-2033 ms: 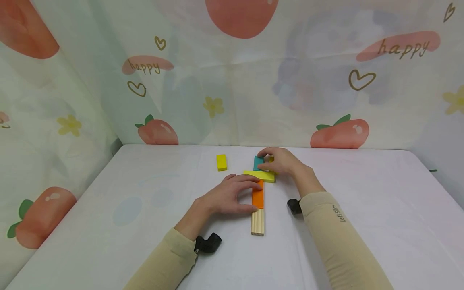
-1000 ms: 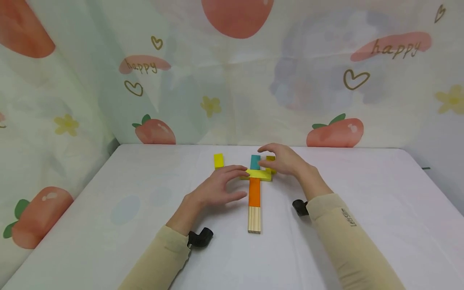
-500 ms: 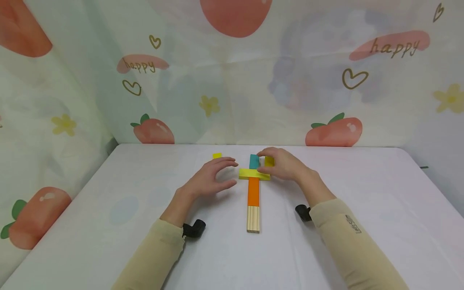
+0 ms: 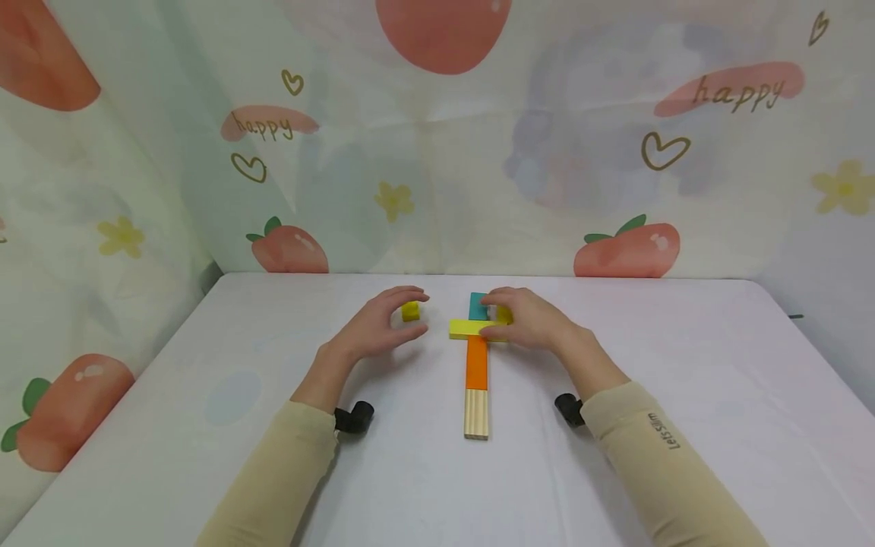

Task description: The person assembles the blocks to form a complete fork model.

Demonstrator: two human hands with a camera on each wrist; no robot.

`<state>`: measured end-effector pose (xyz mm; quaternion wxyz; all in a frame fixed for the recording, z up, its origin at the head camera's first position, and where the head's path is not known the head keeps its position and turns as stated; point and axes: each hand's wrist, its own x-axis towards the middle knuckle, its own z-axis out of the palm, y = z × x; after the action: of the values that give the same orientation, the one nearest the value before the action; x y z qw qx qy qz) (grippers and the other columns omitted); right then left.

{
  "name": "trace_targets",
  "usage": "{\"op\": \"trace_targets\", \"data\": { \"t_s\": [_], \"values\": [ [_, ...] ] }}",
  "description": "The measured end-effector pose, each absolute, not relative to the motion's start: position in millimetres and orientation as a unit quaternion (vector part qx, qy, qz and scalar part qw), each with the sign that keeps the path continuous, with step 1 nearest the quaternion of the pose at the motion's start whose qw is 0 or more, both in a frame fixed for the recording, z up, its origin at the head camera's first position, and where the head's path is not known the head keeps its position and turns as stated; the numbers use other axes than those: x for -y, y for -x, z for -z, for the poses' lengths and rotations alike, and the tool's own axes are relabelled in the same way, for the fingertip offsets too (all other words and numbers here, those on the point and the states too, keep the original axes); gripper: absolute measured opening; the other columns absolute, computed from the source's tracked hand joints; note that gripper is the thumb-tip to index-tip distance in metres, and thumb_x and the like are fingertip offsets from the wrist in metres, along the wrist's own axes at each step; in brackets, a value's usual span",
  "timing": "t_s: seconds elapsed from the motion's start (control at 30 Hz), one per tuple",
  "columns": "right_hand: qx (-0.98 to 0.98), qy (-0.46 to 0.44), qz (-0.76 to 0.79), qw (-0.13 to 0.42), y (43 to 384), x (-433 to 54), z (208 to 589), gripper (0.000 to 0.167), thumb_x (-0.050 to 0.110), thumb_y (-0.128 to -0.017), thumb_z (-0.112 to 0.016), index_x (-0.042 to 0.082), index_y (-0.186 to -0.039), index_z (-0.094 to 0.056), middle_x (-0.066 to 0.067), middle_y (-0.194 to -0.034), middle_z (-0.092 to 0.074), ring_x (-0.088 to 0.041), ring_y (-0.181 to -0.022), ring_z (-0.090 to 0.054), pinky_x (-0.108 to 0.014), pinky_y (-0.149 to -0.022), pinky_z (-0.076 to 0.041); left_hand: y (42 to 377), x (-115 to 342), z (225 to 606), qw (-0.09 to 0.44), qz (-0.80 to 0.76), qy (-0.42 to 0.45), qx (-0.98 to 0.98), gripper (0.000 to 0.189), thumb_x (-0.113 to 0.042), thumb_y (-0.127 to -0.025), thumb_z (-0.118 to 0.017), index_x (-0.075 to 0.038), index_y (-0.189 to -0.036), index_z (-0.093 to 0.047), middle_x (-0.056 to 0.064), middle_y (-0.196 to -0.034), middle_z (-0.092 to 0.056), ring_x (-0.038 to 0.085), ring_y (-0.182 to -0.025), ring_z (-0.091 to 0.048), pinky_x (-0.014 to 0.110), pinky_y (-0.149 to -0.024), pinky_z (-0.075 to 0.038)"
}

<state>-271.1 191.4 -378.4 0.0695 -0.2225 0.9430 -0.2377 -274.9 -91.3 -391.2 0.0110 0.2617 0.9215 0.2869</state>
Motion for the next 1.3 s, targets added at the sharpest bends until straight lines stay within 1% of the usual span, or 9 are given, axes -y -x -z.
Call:
{"op": "trace_targets", "data": {
  "t_s": [0.17, 0.33, 0.6, 1.03, 1.3],
  "values": [
    [-0.940, 0.236, 0.236, 0.070, 268.9, -188.3, 378.4, 0.058, 0.035, -0.091, -0.075, 0.005, -0.138, -0.061, -0.022, -0.146, -0.050, -0.044, -0.135, -0.042, -0.064, -0.109, -0.033, 279.1, 91.8, 390.2, 0.024, -0.293, -0.234, -0.927, 0.050, -0.035, -0.096, -0.068, -0.016, -0.141, -0.058, 0.000, -0.150, -0.048, 0.021, -0.141, -0.039, 0.041, -0.116, -0.032],
    [-0.943, 0.241, 0.220, 0.066, 268.1, -187.7, 380.7, 0.059, 0.038, -0.092, -0.074, 0.005, -0.139, -0.060, -0.022, -0.147, -0.049, -0.044, -0.136, -0.040, -0.064, -0.110, -0.031, 281.9, 91.8, 389.5, 0.034, -0.290, -0.219, -0.931, 0.049, -0.034, -0.097, -0.067, -0.015, -0.141, -0.058, 0.001, -0.152, -0.047, 0.022, -0.142, -0.037, 0.042, -0.117, -0.030],
    [-0.941, 0.245, 0.223, 0.073, 266.2, -186.5, 380.7, 0.060, 0.038, -0.091, -0.075, 0.006, -0.139, -0.060, -0.022, -0.148, -0.048, -0.043, -0.137, -0.040, -0.063, -0.111, -0.031, 287.3, 95.0, 393.8, 0.024, -0.283, -0.222, -0.933, 0.047, -0.032, -0.098, -0.067, -0.014, -0.140, -0.059, 0.002, -0.150, -0.049, 0.020, -0.142, -0.038, 0.037, -0.118, -0.028],
    [-0.944, 0.248, 0.207, 0.072, 264.4, -183.9, 379.3, 0.059, 0.039, -0.093, -0.073, 0.007, -0.140, -0.060, -0.022, -0.149, -0.047, -0.045, -0.138, -0.038, -0.063, -0.110, -0.031, 287.9, 93.7, 391.8, 0.010, -0.275, -0.208, -0.938, 0.044, -0.028, -0.098, -0.066, -0.013, -0.139, -0.060, 0.003, -0.149, -0.050, 0.022, -0.140, -0.041, 0.039, -0.117, -0.029],
    [-0.945, 0.255, 0.193, 0.069, 262.4, -184.0, 378.4, 0.056, 0.036, -0.093, -0.073, 0.006, -0.139, -0.061, -0.022, -0.148, -0.048, -0.045, -0.137, -0.038, -0.063, -0.111, -0.031, 293.5, 93.4, 394.3, 0.011, -0.262, -0.193, -0.945, 0.046, -0.028, -0.097, -0.068, -0.012, -0.139, -0.059, 0.003, -0.150, -0.049, 0.022, -0.141, -0.040, 0.040, -0.117, -0.029]
  ]
}}
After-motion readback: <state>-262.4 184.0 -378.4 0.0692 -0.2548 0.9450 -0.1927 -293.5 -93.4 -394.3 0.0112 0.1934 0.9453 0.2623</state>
